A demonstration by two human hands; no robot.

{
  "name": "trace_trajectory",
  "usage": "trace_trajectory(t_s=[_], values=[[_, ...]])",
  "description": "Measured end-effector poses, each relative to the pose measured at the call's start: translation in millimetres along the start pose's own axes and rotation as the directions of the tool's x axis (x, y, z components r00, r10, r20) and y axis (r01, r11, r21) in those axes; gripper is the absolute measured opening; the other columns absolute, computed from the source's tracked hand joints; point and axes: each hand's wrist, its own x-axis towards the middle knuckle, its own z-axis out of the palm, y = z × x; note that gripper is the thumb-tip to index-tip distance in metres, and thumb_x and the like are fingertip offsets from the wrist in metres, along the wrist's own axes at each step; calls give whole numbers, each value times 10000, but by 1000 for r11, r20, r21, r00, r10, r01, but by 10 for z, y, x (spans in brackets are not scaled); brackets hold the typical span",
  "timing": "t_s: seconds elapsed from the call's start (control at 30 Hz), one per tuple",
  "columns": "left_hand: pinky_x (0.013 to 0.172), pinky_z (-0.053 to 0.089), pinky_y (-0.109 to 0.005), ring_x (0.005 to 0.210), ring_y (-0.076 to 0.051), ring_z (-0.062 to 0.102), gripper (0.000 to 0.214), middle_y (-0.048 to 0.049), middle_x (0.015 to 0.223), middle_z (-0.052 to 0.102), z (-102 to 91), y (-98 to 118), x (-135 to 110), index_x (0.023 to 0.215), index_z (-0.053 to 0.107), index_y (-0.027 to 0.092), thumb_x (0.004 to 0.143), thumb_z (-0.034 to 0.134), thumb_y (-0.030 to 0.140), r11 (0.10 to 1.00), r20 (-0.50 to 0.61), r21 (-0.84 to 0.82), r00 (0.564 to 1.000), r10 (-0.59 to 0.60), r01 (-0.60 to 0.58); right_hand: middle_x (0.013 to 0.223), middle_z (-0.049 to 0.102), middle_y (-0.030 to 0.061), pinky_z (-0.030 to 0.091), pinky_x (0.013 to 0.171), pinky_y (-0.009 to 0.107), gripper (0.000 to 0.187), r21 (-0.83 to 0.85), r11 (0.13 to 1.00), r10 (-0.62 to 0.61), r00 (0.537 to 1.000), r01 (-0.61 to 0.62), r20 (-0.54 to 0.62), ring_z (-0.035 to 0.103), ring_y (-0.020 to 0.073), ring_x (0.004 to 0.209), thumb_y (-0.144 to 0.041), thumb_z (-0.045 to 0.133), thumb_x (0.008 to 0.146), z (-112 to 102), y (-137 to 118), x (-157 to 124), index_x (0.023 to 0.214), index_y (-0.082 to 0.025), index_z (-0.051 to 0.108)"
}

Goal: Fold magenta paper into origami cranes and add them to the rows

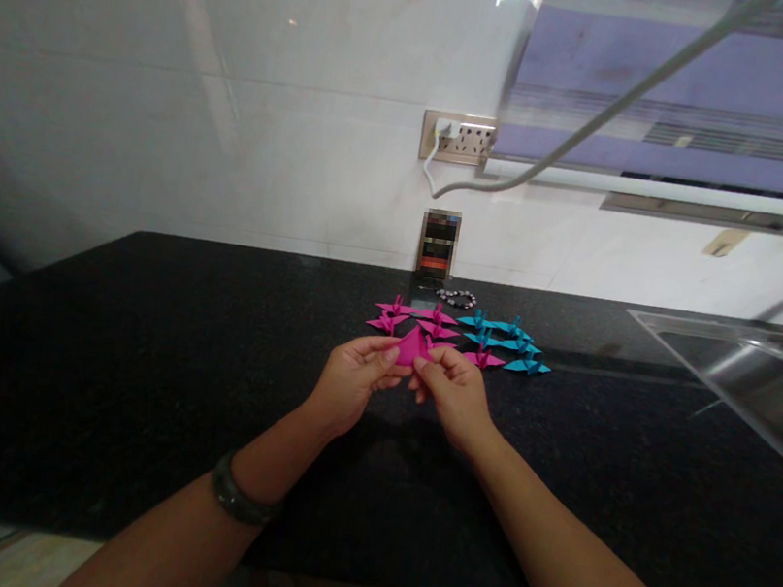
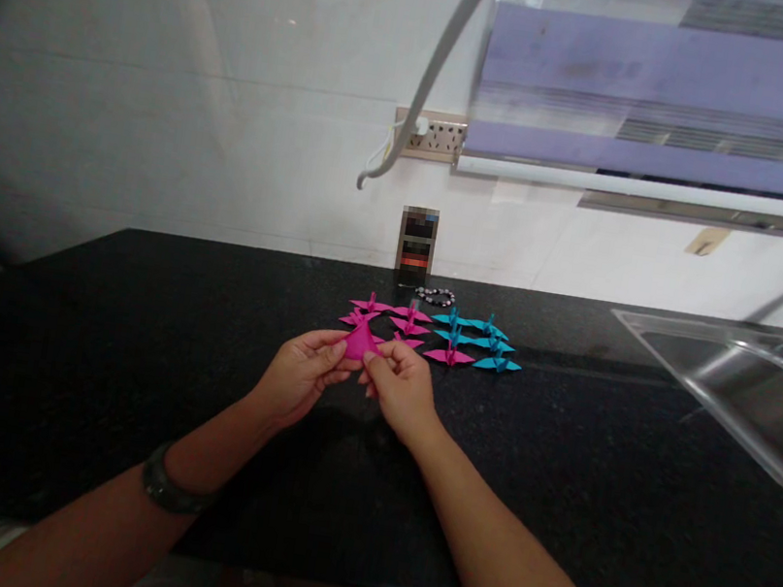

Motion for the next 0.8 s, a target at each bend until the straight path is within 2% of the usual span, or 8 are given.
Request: trace_trajectory(t_s=[0.13, 0.23, 0.47, 0.8], values=[[531, 494, -164, 600, -105, 633, 264, -58, 707, 677, -10, 2, 5, 867, 625, 102, 690, 661, 294, 999, 12, 21, 999, -41, 41, 684, 581, 0, 396, 461, 212, 235, -103, 987, -129, 990, 123, -50, 505, 97, 548, -327, 639, 685, -41, -25, 17, 863, -179, 597], [508, 487, -160, 599, -112, 636, 276, -62, 701, 678, -21, -5, 5, 876, 629, 105, 695, 656, 311, 996, 18, 62, 998, -65, 64, 799, 596, 35, 417, 496, 224, 247, -160, 974, -168, 986, 163, -21, 519, 110, 615, -346, 634, 696, -92, -50, 35, 875, -175, 628], [507, 480, -157, 569, -101, 625, 272, -58, 663, 672, -46, -26, 18, 847, 631, 97, 713, 635, 334, 990, 18, 122, 997, -80, 77, 668, 568, 8, 395, 465, 226, 242, -179, 971, -145, 986, 158, 81, 471, 85, 499, -382, 584, 741, -131, -52, 45, 801, -157, 649], [510, 469, -171, 550, -95, 612, 290, -45, 639, 665, -57, -41, 31, 848, 629, 111, 702, 636, 361, 989, 20, 128, 997, -71, 68, 639, 551, 4, 390, 475, 228, 261, -223, 958, -162, 981, 183, 108, 459, 89, 498, -380, 518, 782, -142, -63, 43, 793, -157, 653]])
